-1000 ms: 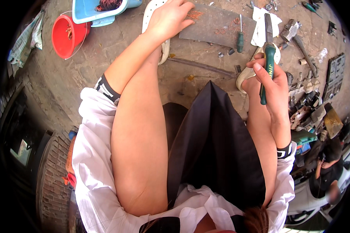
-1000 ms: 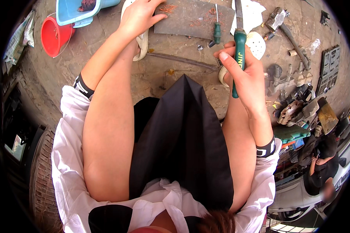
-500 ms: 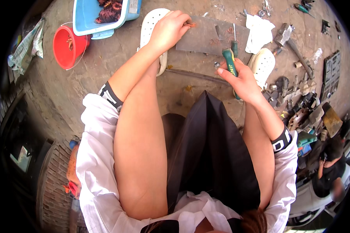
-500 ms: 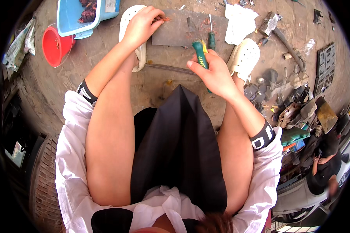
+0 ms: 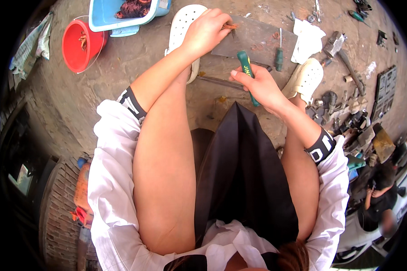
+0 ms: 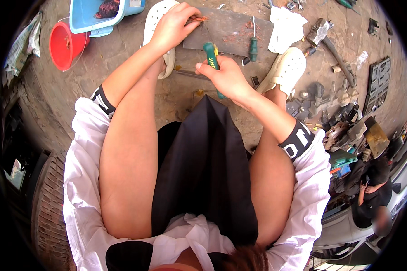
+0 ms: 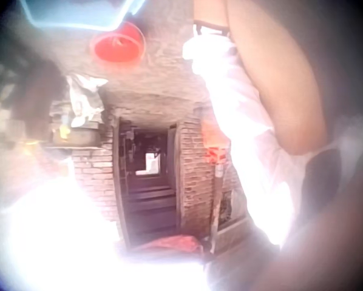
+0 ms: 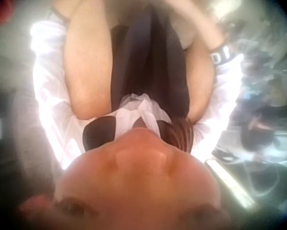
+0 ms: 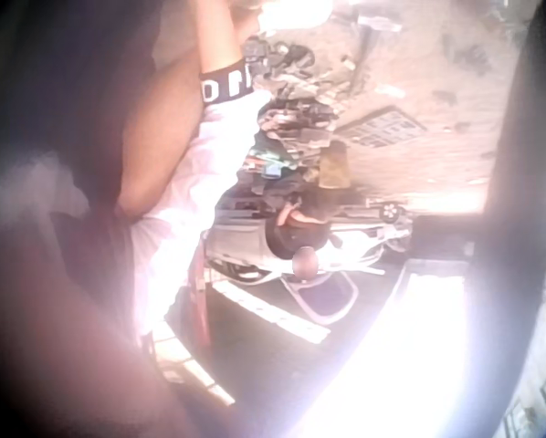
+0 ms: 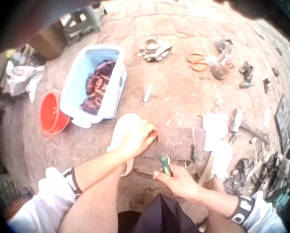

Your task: The person sits on the floor and uses pliers to manipulate small metal components, likely lock pins or tumblers. They repeatedly pick up, adjust, and place down the components while working with the pliers.

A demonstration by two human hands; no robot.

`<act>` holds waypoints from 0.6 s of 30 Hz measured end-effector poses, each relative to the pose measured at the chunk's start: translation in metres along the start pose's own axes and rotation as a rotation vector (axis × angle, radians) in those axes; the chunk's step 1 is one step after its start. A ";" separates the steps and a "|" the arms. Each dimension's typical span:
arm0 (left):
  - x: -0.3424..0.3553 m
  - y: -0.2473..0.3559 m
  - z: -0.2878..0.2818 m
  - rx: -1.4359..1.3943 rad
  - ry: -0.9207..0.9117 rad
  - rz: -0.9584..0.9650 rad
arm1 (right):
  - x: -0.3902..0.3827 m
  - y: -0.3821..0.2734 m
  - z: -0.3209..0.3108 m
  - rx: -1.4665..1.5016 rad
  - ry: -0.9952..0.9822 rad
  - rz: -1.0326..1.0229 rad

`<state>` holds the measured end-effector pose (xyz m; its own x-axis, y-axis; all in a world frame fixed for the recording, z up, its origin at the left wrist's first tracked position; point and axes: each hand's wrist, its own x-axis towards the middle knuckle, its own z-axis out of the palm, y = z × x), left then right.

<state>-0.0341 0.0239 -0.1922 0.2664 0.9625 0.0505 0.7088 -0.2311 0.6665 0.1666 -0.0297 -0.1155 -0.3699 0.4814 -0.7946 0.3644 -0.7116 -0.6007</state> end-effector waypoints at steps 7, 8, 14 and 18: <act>-0.007 -0.002 -0.010 -0.039 0.037 -0.035 | -0.002 0.001 -0.007 0.015 0.088 -0.114; -0.008 -0.005 -0.010 -0.046 0.030 -0.057 | 0.002 0.001 -0.009 0.059 0.116 -0.160; -0.013 -0.010 -0.006 -0.147 -0.036 -0.179 | 0.060 0.000 -0.022 0.258 0.175 -0.555; -0.011 -0.014 -0.001 -0.145 -0.009 -0.117 | 0.083 0.011 -0.021 0.168 0.242 -0.690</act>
<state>-0.0473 0.0169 -0.2016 0.1935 0.9803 -0.0400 0.6340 -0.0938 0.7676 0.1582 0.0135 -0.1898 -0.2621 0.9318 -0.2512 -0.0246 -0.2667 -0.9635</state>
